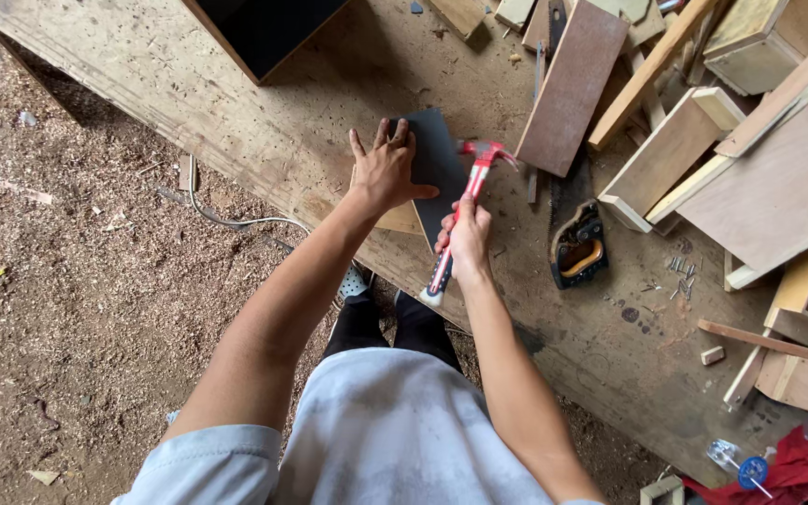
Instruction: The person assembles a small wooden box by hammering nails into its sides and attaching a lid. They use a hammer to secure the pieces together on a workbench.
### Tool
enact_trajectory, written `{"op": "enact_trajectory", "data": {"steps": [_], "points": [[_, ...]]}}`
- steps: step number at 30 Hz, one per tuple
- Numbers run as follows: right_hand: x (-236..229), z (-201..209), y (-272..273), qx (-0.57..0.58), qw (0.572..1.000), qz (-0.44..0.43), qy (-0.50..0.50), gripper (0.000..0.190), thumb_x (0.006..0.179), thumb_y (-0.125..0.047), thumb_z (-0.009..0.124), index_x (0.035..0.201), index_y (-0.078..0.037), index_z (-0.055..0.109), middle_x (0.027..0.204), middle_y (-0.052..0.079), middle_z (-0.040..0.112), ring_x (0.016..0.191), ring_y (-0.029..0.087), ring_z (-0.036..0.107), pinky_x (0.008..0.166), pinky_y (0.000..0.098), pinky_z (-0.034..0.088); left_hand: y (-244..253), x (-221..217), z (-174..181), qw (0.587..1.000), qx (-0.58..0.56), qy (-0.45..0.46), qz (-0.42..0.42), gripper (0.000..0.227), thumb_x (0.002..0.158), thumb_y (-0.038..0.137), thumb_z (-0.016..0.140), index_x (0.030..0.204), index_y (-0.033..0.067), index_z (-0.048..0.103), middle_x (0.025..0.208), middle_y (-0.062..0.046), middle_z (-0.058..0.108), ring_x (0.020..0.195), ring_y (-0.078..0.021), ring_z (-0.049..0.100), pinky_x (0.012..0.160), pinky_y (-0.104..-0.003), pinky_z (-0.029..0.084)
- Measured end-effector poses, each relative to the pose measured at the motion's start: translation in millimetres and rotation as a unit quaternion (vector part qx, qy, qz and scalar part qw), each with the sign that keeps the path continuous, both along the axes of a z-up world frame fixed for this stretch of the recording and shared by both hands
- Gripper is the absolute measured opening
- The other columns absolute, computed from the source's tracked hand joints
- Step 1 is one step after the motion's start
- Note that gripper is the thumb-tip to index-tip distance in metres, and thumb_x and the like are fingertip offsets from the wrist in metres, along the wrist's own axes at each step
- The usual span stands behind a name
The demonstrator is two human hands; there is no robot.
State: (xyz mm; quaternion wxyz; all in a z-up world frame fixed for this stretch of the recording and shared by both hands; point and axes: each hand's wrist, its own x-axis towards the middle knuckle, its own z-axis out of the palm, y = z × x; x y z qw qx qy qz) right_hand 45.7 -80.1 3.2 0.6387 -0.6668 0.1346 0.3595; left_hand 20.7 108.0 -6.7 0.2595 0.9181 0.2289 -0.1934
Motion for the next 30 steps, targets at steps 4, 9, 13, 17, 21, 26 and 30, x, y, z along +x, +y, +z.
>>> {"op": "enact_trajectory", "data": {"steps": [4, 9, 13, 17, 21, 26, 30], "points": [[0, -2, 10, -0.003, 0.995, -0.1, -0.014, 0.035, 0.109, -0.043, 0.038, 0.094, -0.011, 0.043, 0.057, -0.001, 0.044, 0.036, 0.01, 0.042, 0.031, 0.0269, 0.038, 5, -3, 1, 1.0, -0.006, -0.002, -0.008, 0.127, 0.064, 0.078, 0.077, 0.158, 0.006, 0.03, 0.17, -0.009, 0.017, 0.157, -0.0322, 0.012, 0.115, -0.08, 0.006], [-6, -4, 5, 0.016, 0.999, -0.05, -0.005, 0.038, 0.11, -0.043, 0.04, 0.094, -0.009, 0.045, 0.059, 0.0, 0.045, 0.037, 0.011, 0.043, 0.031, 0.0292, 0.039, 2, 0, 3, 1.0, -0.006, 0.005, -0.011, 0.123, 0.067, 0.076, 0.077, 0.158, 0.0071, 0.031, 0.17, -0.01, 0.016, 0.156, -0.0332, 0.012, 0.114, -0.08, 0.005], [-16, -11, 7, -0.023, 0.992, -0.115, -0.048, 0.038, 0.109, -0.043, 0.039, 0.094, -0.008, 0.046, 0.061, 0.0, 0.049, 0.037, 0.011, 0.045, 0.031, 0.03, 0.041, 2, -8, 0, 1.0, 0.0, -0.001, -0.01, 0.126, 0.066, 0.078, 0.076, 0.158, 0.0051, 0.03, 0.169, -0.01, 0.018, 0.156, -0.0331, 0.012, 0.114, -0.08, 0.005], [-12, -14, 6, 0.009, 0.999, -0.045, 0.001, 0.037, 0.11, -0.041, 0.04, 0.095, -0.008, 0.045, 0.06, 0.0, 0.048, 0.036, 0.011, 0.045, 0.031, 0.0284, 0.04, 0, -1, -2, 1.0, -0.002, -0.003, -0.012, 0.125, 0.065, 0.077, 0.077, 0.158, 0.0072, 0.03, 0.169, -0.01, 0.016, 0.156, -0.0332, 0.012, 0.113, -0.081, 0.005], [-14, -13, 14, -0.018, 0.996, -0.071, -0.045, 0.036, 0.11, -0.038, 0.039, 0.095, -0.007, 0.046, 0.06, 0.0, 0.047, 0.035, 0.012, 0.045, 0.03, 0.0308, 0.041, 5, -4, -2, 1.0, -0.001, 0.001, -0.016, 0.128, 0.066, 0.08, 0.075, 0.158, 0.0043, 0.029, 0.17, -0.009, 0.016, 0.156, -0.0329, 0.012, 0.113, -0.081, 0.006], [-11, -7, 10, 0.008, 0.998, -0.056, -0.01, 0.036, 0.111, -0.038, 0.039, 0.097, -0.006, 0.047, 0.06, 0.001, 0.049, 0.037, 0.011, 0.046, 0.032, 0.0294, 0.041, 1, -1, -2, 1.0, -0.002, 0.013, -0.017, 0.126, 0.065, 0.079, 0.076, 0.158, 0.0077, 0.03, 0.17, -0.008, 0.014, 0.157, -0.0321, 0.011, 0.114, -0.081, 0.007], [-10, -3, 12, -0.015, 1.0, -0.022, -0.014, 0.033, 0.11, -0.036, 0.04, 0.096, -0.006, 0.045, 0.059, 0.001, 0.047, 0.036, 0.012, 0.045, 0.031, 0.0293, 0.04, 4, -3, -4, 1.0, -0.006, -0.009, -0.01, 0.127, 0.064, 0.078, 0.077, 0.158, 0.0068, 0.031, 0.17, -0.007, 0.016, 0.156, -0.0321, 0.011, 0.114, -0.081, 0.006]]}}
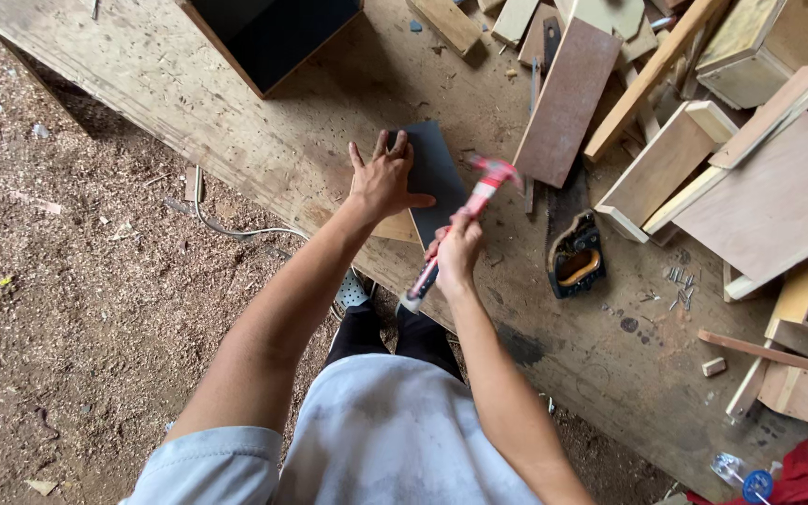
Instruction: The person assembles a small wooden box by hammering nails into its sides and attaching a lid. They use a hammer to secure the pieces together on a workbench.
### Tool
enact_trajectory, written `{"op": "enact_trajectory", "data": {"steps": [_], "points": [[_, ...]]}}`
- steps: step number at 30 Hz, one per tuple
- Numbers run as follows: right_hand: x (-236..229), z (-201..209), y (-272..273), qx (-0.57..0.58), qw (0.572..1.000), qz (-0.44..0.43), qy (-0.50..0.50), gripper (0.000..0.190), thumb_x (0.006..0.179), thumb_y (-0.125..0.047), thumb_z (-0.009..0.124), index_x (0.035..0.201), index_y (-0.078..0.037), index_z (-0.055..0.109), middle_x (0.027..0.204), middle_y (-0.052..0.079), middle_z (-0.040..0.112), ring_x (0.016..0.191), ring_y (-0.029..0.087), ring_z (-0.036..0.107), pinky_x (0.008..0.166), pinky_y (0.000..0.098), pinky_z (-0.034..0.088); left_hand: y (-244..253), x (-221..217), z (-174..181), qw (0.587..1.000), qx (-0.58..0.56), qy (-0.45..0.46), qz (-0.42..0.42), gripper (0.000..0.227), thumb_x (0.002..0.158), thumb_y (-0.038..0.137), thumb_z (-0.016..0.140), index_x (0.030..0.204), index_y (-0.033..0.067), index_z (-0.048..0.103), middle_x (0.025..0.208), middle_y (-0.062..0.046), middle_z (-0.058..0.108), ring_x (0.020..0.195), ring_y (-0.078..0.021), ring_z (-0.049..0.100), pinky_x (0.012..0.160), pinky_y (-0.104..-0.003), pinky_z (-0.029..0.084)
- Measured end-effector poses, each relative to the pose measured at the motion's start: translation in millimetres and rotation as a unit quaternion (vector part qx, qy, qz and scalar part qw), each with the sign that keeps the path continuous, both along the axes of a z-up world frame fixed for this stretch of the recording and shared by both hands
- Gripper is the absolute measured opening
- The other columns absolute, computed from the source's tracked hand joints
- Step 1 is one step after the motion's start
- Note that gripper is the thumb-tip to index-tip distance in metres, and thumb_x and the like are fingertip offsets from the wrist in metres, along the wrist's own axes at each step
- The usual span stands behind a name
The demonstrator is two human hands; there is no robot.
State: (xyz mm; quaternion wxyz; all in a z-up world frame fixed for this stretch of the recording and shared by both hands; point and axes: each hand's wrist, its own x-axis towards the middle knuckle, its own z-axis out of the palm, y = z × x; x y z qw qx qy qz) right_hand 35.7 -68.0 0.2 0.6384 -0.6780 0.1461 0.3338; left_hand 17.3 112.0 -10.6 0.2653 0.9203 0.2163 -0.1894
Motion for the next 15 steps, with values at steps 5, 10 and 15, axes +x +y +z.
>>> {"op": "enact_trajectory", "data": {"steps": [5, 10, 15], "points": [[20, 18, -20, -0.136, 0.969, 0.168, -0.122, 0.032, 0.111, -0.032, 0.041, 0.098, -0.005, 0.051, 0.057, -0.001, 0.048, 0.037, 0.012, 0.045, 0.03, 0.0304, 0.038, 2, 1, 1, 1.0, -0.004, 0.014, 0.002, 0.124, 0.065, 0.078, 0.076, 0.157, 0.0078, 0.031, 0.17, -0.007, 0.014, 0.157, -0.0315, 0.01, 0.114, -0.081, 0.006], [35, 34, -40, -0.283, 0.815, 0.282, -0.42, 0.035, 0.113, -0.028, 0.043, 0.096, -0.001, 0.054, 0.053, 0.005, 0.055, 0.041, 0.016, 0.056, 0.035, 0.035, 0.039, 0, -2, 0, 1.0, -0.006, -0.005, 0.001, 0.126, 0.066, 0.076, 0.077, 0.158, 0.0041, 0.03, 0.17, -0.008, 0.016, 0.156, -0.0329, 0.012, 0.114, -0.082, 0.007], [40, 38, -39, -0.305, 0.81, 0.381, -0.327, 0.03, 0.11, -0.025, 0.045, 0.101, 0.001, 0.057, 0.054, 0.007, 0.059, 0.041, 0.022, 0.061, 0.033, 0.0374, 0.043, -2, -4, 2, 1.0, -0.013, -0.011, 0.008, 0.123, 0.066, 0.075, 0.077, 0.157, 0.0054, 0.033, 0.17, -0.008, 0.018, 0.157, -0.0333, 0.013, 0.113, -0.082, 0.008]]}}
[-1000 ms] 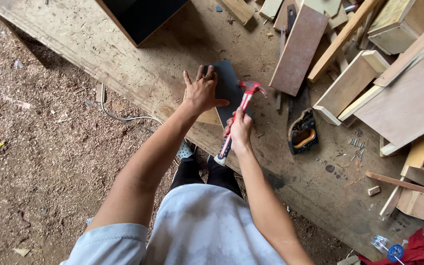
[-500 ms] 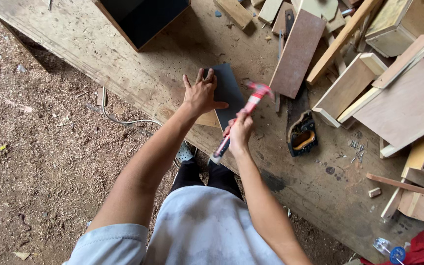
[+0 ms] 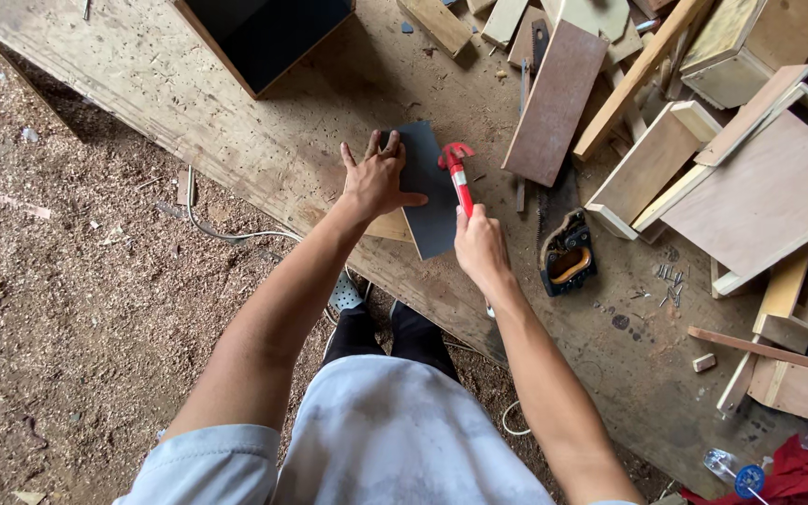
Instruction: The person assembles a small wooden box by hammering nails into its sides and attaching a lid. They use a hammer to secure the pieces together on a workbench.
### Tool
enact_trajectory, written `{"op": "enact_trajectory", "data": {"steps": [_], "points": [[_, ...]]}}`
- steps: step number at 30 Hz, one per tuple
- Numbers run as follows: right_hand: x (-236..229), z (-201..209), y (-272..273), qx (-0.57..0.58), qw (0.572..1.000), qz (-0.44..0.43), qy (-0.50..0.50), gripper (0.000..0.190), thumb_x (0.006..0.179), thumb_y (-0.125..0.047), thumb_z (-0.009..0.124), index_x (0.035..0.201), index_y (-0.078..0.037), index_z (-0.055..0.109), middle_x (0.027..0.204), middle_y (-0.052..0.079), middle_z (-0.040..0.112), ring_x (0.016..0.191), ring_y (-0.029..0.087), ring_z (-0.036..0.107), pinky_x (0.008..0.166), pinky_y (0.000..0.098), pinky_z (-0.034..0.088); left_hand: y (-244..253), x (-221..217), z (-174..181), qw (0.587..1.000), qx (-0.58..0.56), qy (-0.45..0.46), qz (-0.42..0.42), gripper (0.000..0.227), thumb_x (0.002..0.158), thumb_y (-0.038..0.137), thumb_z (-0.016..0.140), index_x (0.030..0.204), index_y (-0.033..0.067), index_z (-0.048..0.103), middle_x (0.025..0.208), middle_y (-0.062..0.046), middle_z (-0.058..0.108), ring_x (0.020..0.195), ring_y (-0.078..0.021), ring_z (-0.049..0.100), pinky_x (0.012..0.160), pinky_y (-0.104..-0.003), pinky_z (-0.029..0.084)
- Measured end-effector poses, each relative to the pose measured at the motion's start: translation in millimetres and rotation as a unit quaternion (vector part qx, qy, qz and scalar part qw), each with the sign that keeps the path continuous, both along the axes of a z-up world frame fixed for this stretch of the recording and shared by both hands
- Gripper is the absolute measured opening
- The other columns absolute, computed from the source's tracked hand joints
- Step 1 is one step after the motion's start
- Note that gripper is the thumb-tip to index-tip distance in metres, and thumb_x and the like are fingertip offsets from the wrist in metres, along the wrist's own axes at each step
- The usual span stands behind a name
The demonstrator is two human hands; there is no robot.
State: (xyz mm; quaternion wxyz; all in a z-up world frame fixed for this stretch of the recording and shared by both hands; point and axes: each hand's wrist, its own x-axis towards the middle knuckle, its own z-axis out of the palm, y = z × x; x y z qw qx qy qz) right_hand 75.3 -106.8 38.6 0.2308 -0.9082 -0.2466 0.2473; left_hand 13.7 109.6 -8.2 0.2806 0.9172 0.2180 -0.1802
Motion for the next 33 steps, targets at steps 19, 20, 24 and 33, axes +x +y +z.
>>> {"op": "enact_trajectory", "data": {"steps": [19, 20, 24, 33], "points": [[23, -2, -1, -0.03, 0.998, 0.039, 0.041, 0.03, 0.11, -0.026, 0.04, 0.099, -0.003, 0.055, 0.052, 0.002, 0.057, 0.033, 0.013, 0.047, 0.027, 0.032, 0.036, -1, 4, -5, 1.0, 0.007, 0.004, 0.006, 0.126, 0.063, 0.076, 0.078, 0.158, 0.0059, 0.032, 0.169, -0.008, 0.019, 0.156, -0.0329, 0.013, 0.113, -0.082, 0.005], [26, -4, 2, 0.007, 0.999, 0.03, 0.008, 0.032, 0.111, -0.027, 0.04, 0.097, -0.002, 0.056, 0.051, 0.002, 0.056, 0.033, 0.012, 0.047, 0.027, 0.0314, 0.036, 0, 5, -4, 1.0, 0.006, 0.001, 0.006, 0.125, 0.064, 0.075, 0.078, 0.157, 0.006, 0.033, 0.169, -0.008, 0.019, 0.157, -0.0325, 0.013, 0.113, -0.082, 0.005], [23, -16, 0, 0.035, 0.999, 0.017, -0.001, 0.039, 0.114, -0.027, 0.037, 0.094, 0.0, 0.057, 0.052, 0.002, 0.054, 0.032, 0.013, 0.046, 0.026, 0.0312, 0.035, 0, -2, -6, 1.0, 0.008, -0.01, 0.009, 0.125, 0.064, 0.076, 0.078, 0.157, 0.0049, 0.034, 0.17, -0.007, 0.019, 0.157, -0.0334, 0.012, 0.113, -0.082, 0.005], [46, -37, -19, 0.049, 0.996, 0.001, -0.075, 0.04, 0.111, -0.034, 0.052, 0.088, -0.002, 0.059, 0.06, 0.012, 0.061, 0.051, 0.026, 0.06, 0.049, 0.0435, 0.048, -2, -2, -16, 1.0, 0.017, -0.013, 0.008, 0.124, 0.066, 0.078, 0.075, 0.158, 0.0069, 0.032, 0.169, -0.008, 0.019, 0.157, -0.0339, 0.012, 0.117, -0.078, 0.003]]}}
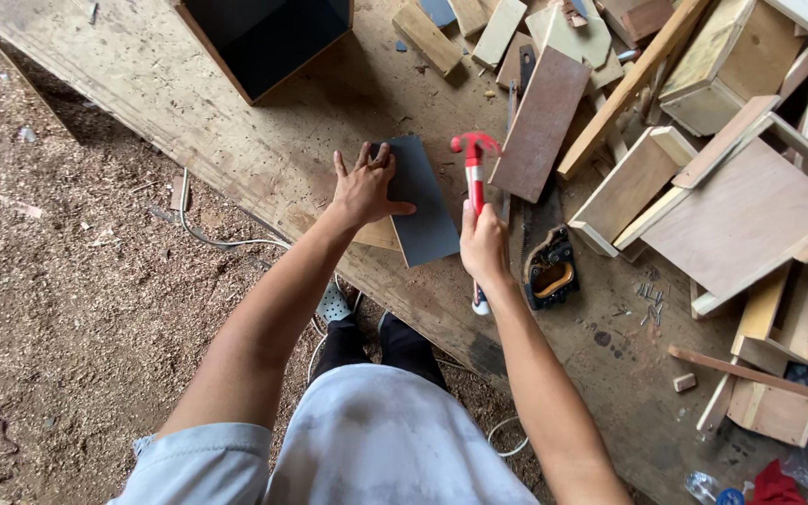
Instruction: The person assembles a small wooden box by hammering nails into its sides and attaching a lid. They use a hammer to secure the pieces together on a workbench.
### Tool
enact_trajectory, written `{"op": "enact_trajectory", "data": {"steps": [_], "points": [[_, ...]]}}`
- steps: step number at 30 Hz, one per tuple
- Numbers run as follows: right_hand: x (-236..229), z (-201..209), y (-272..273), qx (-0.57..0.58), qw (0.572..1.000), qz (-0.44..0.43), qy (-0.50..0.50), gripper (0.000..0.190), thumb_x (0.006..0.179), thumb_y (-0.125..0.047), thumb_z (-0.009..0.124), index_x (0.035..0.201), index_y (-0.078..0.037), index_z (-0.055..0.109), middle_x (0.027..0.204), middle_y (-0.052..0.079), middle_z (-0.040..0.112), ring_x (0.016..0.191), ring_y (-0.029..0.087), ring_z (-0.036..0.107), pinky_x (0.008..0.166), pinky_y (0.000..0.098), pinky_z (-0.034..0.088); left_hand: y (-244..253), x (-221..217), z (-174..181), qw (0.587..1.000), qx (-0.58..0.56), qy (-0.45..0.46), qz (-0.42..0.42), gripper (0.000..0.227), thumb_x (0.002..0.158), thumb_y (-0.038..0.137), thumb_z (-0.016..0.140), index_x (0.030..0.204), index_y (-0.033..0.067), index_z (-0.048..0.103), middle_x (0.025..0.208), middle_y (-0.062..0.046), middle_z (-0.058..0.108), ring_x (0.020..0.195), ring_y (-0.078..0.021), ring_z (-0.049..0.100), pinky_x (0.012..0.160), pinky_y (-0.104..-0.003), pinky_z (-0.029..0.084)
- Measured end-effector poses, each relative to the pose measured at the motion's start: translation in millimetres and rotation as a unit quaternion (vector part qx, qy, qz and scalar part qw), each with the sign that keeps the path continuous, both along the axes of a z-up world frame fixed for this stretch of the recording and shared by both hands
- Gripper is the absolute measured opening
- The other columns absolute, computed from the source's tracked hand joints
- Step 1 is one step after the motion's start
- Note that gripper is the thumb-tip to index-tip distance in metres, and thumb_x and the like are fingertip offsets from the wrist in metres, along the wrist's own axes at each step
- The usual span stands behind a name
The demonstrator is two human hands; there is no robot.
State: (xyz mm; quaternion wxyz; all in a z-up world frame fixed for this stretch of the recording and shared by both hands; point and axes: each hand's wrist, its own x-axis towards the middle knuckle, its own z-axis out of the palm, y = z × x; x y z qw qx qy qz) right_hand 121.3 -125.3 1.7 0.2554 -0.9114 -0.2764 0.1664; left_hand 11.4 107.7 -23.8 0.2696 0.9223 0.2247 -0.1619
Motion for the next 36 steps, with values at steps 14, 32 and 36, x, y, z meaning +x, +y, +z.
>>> {"op": "enact_trajectory", "data": {"steps": [14, 32, 36], "points": [[-16, -62, 0, 0.056, 0.988, -0.118, 0.077, 0.04, 0.088, -0.033, 0.084, 0.084, -0.003, 0.058, 0.066, 0.009, 0.064, 0.054, 0.02, 0.063, 0.052, 0.0356, 0.051, -30, -73, -41, 0.982, 0.072, -0.104, 0.139, 0.09, 0.081, 0.074, 0.068, 0.15, 0.0189, 0.047, 0.164, -0.02, 0.025, 0.154, -0.0437, 0.008, 0.119, -0.074, 0.002], [-86, -61, -15, 0.082, 0.991, -0.097, 0.03, 0.041, 0.1, -0.04, 0.07, 0.088, -0.002, 0.061, 0.07, 0.012, 0.07, 0.055, 0.02, 0.068, 0.053, 0.0357, 0.054, -53, -72, -30, 0.963, 0.005, -0.16, 0.217, 0.078, 0.076, 0.048, 0.086, 0.144, 0.0277, 0.055, 0.166, -0.017, 0.023, 0.155, -0.0457, 0.01, 0.119, -0.076, 0.004], [-88, -33, -32, 0.096, 0.985, -0.09, 0.113, 0.041, 0.108, -0.04, 0.047, 0.093, -0.003, 0.058, 0.073, 0.007, 0.071, 0.047, 0.014, 0.067, 0.043, 0.0333, 0.056, -56, -74, -30, 0.969, 0.018, -0.153, 0.194, 0.076, 0.081, 0.051, 0.083, 0.148, 0.0368, 0.052, 0.168, -0.018, 0.016, 0.154, -0.0469, 0.008, 0.116, -0.078, 0.003]]}}
